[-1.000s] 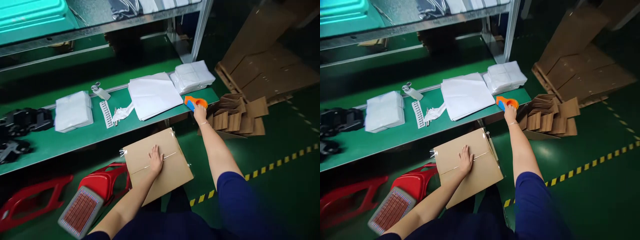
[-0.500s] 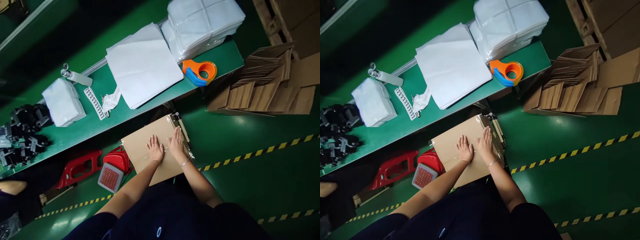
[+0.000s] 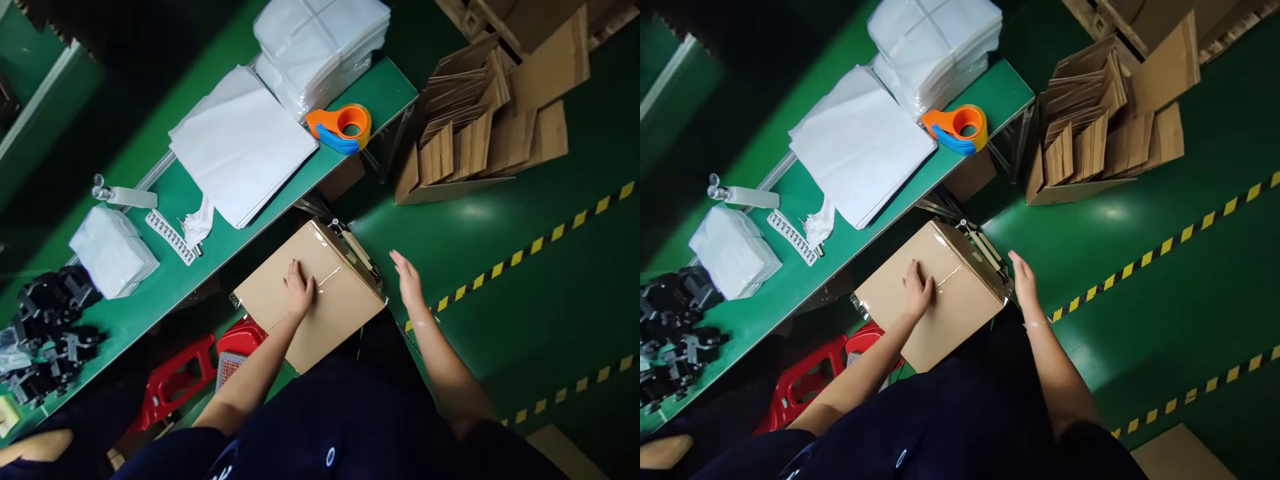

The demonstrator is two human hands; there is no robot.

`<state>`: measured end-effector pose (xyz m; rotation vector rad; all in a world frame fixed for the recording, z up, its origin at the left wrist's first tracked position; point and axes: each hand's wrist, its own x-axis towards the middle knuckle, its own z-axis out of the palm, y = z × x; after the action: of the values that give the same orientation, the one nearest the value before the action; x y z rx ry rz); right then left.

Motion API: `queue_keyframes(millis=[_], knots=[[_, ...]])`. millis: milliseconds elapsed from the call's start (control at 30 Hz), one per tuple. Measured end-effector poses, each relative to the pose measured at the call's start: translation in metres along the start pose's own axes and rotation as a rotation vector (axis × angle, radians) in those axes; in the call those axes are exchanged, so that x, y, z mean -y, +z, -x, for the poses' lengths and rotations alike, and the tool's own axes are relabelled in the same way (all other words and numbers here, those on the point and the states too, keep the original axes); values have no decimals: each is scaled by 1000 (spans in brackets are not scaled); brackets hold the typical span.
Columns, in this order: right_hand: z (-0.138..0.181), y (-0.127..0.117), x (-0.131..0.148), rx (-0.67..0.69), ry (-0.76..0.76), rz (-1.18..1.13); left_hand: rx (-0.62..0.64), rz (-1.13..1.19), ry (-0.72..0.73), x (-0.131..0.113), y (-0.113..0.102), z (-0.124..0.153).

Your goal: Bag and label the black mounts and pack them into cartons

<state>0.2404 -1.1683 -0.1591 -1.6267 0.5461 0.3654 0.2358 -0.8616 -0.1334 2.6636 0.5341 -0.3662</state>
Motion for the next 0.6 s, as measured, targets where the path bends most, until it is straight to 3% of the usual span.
queue_keyframes(millis=[67, 100, 200, 267, 367, 600], knots=[[56, -32, -38, -104, 147, -47, -2, 37, 130, -2, -12, -44], [80, -37, -58, -120, 233, -45, 2, 49, 159, -5, -18, -69], [119, -13, -101, -69, 336, -76, 254, 129, 174, -19, -29, -133], [119, 17, -110, -40, 275, -118, 404, 226, 167, -27, -32, -157], [104, 48, -101, -58, 157, -203, 483, 375, 167, -34, -32, -169], [83, 52, -90, -77, 169, -360, 533, 419, 90, -48, -25, -183]])
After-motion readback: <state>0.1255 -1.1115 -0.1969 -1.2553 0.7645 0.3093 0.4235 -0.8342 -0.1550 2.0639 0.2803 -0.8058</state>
